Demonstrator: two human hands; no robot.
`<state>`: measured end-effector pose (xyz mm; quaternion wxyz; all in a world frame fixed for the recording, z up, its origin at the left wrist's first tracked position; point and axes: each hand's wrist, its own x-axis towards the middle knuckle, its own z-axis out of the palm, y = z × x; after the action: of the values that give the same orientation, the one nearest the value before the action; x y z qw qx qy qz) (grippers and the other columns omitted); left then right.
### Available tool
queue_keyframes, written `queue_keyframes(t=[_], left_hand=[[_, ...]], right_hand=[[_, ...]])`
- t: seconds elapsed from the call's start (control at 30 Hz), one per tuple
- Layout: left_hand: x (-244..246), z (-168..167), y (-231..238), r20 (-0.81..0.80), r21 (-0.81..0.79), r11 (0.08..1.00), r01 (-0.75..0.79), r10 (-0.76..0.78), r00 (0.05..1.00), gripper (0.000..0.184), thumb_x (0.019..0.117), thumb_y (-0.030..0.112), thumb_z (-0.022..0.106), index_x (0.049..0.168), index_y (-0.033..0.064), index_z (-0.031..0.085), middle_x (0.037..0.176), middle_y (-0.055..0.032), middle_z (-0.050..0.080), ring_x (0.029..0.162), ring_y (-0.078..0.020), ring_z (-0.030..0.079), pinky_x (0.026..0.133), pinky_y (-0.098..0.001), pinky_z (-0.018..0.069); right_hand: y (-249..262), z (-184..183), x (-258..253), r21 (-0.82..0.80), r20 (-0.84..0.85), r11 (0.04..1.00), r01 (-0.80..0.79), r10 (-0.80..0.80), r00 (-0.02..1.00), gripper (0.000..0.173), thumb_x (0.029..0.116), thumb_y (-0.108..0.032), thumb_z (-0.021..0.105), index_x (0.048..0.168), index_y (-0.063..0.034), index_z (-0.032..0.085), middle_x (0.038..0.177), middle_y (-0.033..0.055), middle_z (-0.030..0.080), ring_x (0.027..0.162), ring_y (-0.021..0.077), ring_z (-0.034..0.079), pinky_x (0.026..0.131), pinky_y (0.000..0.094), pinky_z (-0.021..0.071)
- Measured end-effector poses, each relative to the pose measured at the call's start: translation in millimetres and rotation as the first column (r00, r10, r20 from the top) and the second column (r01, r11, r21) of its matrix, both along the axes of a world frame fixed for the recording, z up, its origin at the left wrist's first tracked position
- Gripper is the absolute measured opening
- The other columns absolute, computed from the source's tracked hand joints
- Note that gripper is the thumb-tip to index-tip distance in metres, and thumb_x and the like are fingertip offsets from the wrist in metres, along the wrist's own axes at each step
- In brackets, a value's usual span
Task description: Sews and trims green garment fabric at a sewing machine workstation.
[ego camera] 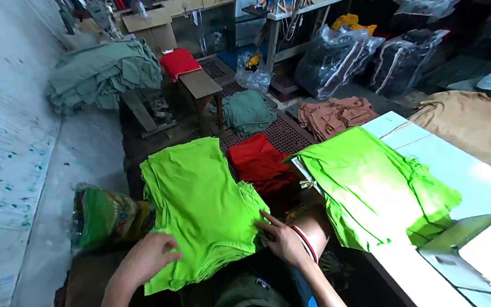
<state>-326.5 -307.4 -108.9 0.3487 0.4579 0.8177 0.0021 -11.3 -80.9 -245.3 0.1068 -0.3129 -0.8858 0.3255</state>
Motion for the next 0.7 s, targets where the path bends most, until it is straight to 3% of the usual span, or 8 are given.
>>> queue_keyframes(t=[0.07,0.13,0.23,0.27,0.33,0.47,0.57,0.7], left_hand=[[10.6,-10.9,32.4,-0.146,0.39,0.911,0.132,-0.08,0.986,0.029,0.0998,0.037,0.066,0.109,0.0115,0.076,0.11,-0.0089,0.072,0.104,-0.0251,0.07,0.095,-0.049,0.0561],[22.5,-51.7,72.5,-0.279,0.671,0.666,0.326,-0.18,0.943,0.029,0.102,0.038,0.061,0.111,0.0149,0.077,0.12,-0.0033,0.072,0.117,-0.0199,0.066,0.102,-0.0426,0.0529],[53.1,-118.8,106.9,-0.383,0.651,0.497,0.574,-0.437,0.814,0.05,0.1019,0.053,0.055,0.137,0.0194,0.066,0.157,-0.0046,0.05,0.152,-0.0269,0.036,0.125,-0.0569,0.0252],[67.3,-133.0,109.8,-0.408,0.593,0.481,0.646,-0.512,0.756,0.058,0.1007,0.06,0.052,0.144,0.0222,0.061,0.163,-0.0054,0.041,0.155,-0.029,0.027,0.126,-0.0624,0.0179],[99.1,-146.7,118.0,-0.431,0.549,0.413,0.727,-0.605,0.669,0.067,0.0988,0.068,0.047,0.149,0.0247,0.055,0.167,-0.0042,0.033,0.158,-0.0288,0.021,0.125,-0.0658,0.0136],[170.8,-145.7,169.7,-0.344,0.761,0.161,0.629,-0.721,0.601,0.055,0.1022,0.059,0.049,0.14,0.0211,0.063,0.16,-0.0048,0.045,0.153,-0.024,0.032,0.126,-0.0557,0.0231],[242.3,-115.9,230.4,-0.245,0.871,0.039,0.49,-0.829,0.503,0.039,0.104,0.044,0.057,0.126,0.0145,0.071,0.147,-0.0069,0.059,0.145,-0.0234,0.047,0.121,-0.0466,0.038],[325.5,-67.4,260.0,-0.167,0.948,-0.026,0.318,-0.89,0.425,0.021,0.1024,0.026,0.062,0.105,0.0122,0.079,0.117,-0.0039,0.075,0.114,-0.0167,0.068,0.103,-0.0371,0.0542]], right_hand=[[-11.3,-21.9,33.1,-0.023,-0.147,0.995,0.099,-0.101,0.984,0.032,0.0943,-0.028,0.071,0.126,-0.0238,0.074,0.152,0.0028,0.055,0.121,0.0187,0.066,0.098,0.0425,0.0583],[-23.4,-35.4,69.3,-0.025,-0.293,0.969,0.245,-0.242,0.925,0.028,0.0957,-0.027,0.07,0.119,-0.0144,0.077,0.138,0.0076,0.066,0.12,0.0167,0.067,0.101,0.0368,0.0576],[-54.4,-46.4,130.3,-0.109,-0.309,0.89,0.443,-0.454,0.836,0.025,0.0953,-0.018,0.066,0.114,-0.005,0.075,0.114,0.0088,0.074,0.105,0.0144,0.071,0.094,0.0332,0.059],[-70.7,-44.7,149.7,-0.191,-0.261,0.84,0.508,-0.543,0.799,0.023,0.0956,-0.015,0.066,0.113,-0.0028,0.075,0.108,0.01,0.075,0.098,0.0155,0.072,0.089,0.0354,0.0598],[-101.1,-37.5,185.8,-0.311,-0.141,0.715,0.626,-0.687,0.713,0.022,0.098,-0.014,0.065,0.113,-0.0009,0.074,0.103,0.0123,0.076,0.092,0.0185,0.073,0.087,0.0402,0.06],[-135.7,-25.6,222.3,-0.4,-0.1,0.526,0.751,-0.839,0.535,0.022,0.1001,-0.015,0.063,0.113,0.0004,0.073,0.099,0.0116,0.076,0.09,0.0165,0.072,0.086,0.0382,0.0591],[-115.0,-8.7,224.1,-0.353,-0.253,0.515,0.781,-0.856,0.45,0.021,0.0997,-0.012,0.061,0.115,-0.0028,0.072,0.099,0.0056,0.075,0.088,0.0106,0.072,0.083,0.0318,0.0613],[-66.0,28.2,217.0,-0.208,-0.392,0.553,0.807,-0.803,0.449,0.03,0.0988,-0.016,0.06,0.124,-0.0021,0.068,0.105,0.0047,0.075,0.09,0.0076,0.071,0.082,0.0292,0.0619]])
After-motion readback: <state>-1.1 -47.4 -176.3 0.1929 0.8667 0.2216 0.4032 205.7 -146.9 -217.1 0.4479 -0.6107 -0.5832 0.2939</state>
